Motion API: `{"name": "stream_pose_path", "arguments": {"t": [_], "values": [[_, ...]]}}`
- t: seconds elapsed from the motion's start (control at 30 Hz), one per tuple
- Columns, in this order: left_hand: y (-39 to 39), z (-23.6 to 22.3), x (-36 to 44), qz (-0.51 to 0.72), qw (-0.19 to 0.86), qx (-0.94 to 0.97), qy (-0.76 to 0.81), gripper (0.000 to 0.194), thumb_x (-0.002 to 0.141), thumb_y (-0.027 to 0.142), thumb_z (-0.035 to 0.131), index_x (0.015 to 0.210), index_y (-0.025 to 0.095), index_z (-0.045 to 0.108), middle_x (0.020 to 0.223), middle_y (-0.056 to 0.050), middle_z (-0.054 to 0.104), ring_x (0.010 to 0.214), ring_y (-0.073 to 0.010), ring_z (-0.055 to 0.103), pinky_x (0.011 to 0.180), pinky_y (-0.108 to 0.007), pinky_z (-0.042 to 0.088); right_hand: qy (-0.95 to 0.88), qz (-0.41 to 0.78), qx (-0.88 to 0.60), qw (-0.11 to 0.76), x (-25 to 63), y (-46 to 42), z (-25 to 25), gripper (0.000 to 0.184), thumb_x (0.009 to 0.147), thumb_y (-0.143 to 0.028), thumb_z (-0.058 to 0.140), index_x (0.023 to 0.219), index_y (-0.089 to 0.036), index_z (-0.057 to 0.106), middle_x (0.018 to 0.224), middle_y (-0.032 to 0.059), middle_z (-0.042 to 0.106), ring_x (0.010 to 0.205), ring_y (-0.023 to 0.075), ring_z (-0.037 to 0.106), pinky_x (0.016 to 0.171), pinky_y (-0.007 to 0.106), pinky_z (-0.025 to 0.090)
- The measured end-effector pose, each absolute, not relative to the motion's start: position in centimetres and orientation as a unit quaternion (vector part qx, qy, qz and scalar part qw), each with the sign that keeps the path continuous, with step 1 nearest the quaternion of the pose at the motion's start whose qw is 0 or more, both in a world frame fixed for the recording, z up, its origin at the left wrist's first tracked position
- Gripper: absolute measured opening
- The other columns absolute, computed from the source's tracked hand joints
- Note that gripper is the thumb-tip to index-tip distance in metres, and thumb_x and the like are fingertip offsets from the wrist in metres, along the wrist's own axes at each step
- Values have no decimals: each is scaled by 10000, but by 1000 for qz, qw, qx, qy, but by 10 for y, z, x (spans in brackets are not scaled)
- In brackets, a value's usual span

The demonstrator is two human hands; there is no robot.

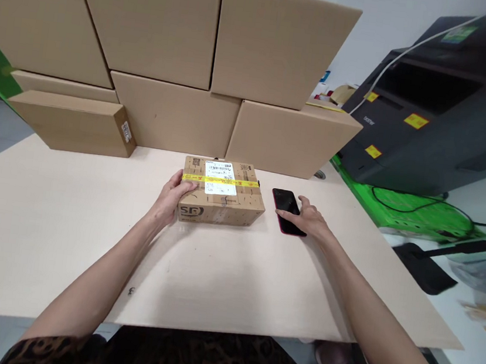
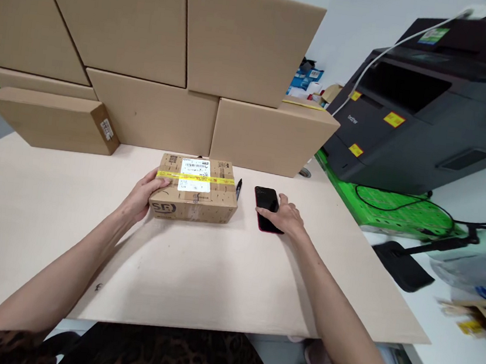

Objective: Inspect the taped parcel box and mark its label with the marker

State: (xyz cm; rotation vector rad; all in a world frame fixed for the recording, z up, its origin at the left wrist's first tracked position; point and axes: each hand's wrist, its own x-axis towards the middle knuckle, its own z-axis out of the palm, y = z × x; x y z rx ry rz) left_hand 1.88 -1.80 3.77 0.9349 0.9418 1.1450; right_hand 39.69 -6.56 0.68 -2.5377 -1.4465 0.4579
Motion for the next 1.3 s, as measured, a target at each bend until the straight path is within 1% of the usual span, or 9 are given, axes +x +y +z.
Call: {"name": "stream_pose_path", "arguments": {"t": [0.2, 0.3, 0.47, 0.63, 0.8, 0.93, 1.07, 1.2, 1.3], "values": [[-13, 31, 15, 526, 566, 410, 485, 975, 634, 339, 927, 1514, 208, 528, 1612, -184, 517, 1503, -363, 506, 1244, -482, 426, -459, 188, -857, 139, 405, -59, 0, 1146, 719, -694, 808, 1580, -85, 359, 1417, 290, 673, 1273, 426, 692, 992, 483, 567], [-12, 28, 13, 526, 532, 434, 502, 1084, 647, 389, 944, 1594, 191, 455, 1706, -217, 386, 1596, -383, 374, 1291, -472, 355, -451, 183, -859, 160, 406, -62, -1, 953, 731, -650, 804, 1450, -101, 505, 1326, 257, 721, 1219, 406, 710, 944, 469, 578], [-11, 28, 13, 526, 516, 451, 503, 1127, 659, 410, 942, 1625, 164, 416, 1719, -246, 348, 1588, -393, 376, 1291, -488, 350, -453, 180, -858, 160, 393, -67, -3, 586, 811, -608, 730, 1154, -137, 666, 1160, 220, 763, 1128, 393, 725, 932, 489, 564], [-12, 28, 13, 528, 510, 453, 506, 1109, 651, 422, 948, 1607, 180, 441, 1714, -237, 361, 1576, -402, 389, 1286, -496, 355, -452, 159, -864, 153, 371, -60, -3, 891, 716, -756, 758, 1342, -150, 566, 1455, 299, 607, 1402, 471, 565, 1075, 559, 494], [-14, 31, 14, 533, 499, 459, 507, 1066, 645, 420, 966, 1573, 206, 487, 1699, -232, 392, 1582, -430, 370, 1276, -544, 362, -436, 191, -859, 187, 368, -53, 0, 1108, 608, -718, 855, 1455, -127, 452, 1395, 314, 649, 1321, 481, 636, 1046, 569, 515], [-17, 34, 14, 536, 472, 479, 511, 1064, 635, 405, 972, 1566, 229, 488, 1713, -215, 386, 1593, -430, 356, 1291, -562, 330, -421, 225, -837, 267, 374, -56, -4, 952, 558, -607, 920, 1319, -187, 531, 1172, 193, 758, 1115, 384, 727, 911, 477, 575], [-19, 33, 15, 541, 430, 519, 503, 972, 736, 452, 888, 1579, 209, 471, 1731, -208, 361, 1612, -401, 336, 1324, -542, 270, -402, 292, -784, 373, 371, -66, -10, 543, 579, -588, 894, 810, -239, 548, 646, 3, 653, 619, 201, 633, 556, 317, 505], [-30, 38, 20, 559, 356, 573, 482, 826, 865, 474, 762, 1586, 211, 458, 1719, -183, 384, 1625, -356, 311, 1339, -527, 228, -374, 337, -719, 479, 361, -81, -8, 658, 493, -712, 896, 641, -274, 427, 448, -81, 456, 427, 108, 405, 402, 251, 330], [-49, 49, 26, 609, 267, 607, 436, 671, 878, 429, 751, 1497, 243, 570, 1635, -136, 504, 1585, -334, 364, 1345, -499, 203, -352, 329, -667, 568, 354, -96, 4, 728, 408, -763, 910, 659, -262, 446, 510, -76, 517, 467, 106, 458, 432, 248, 392]]}}
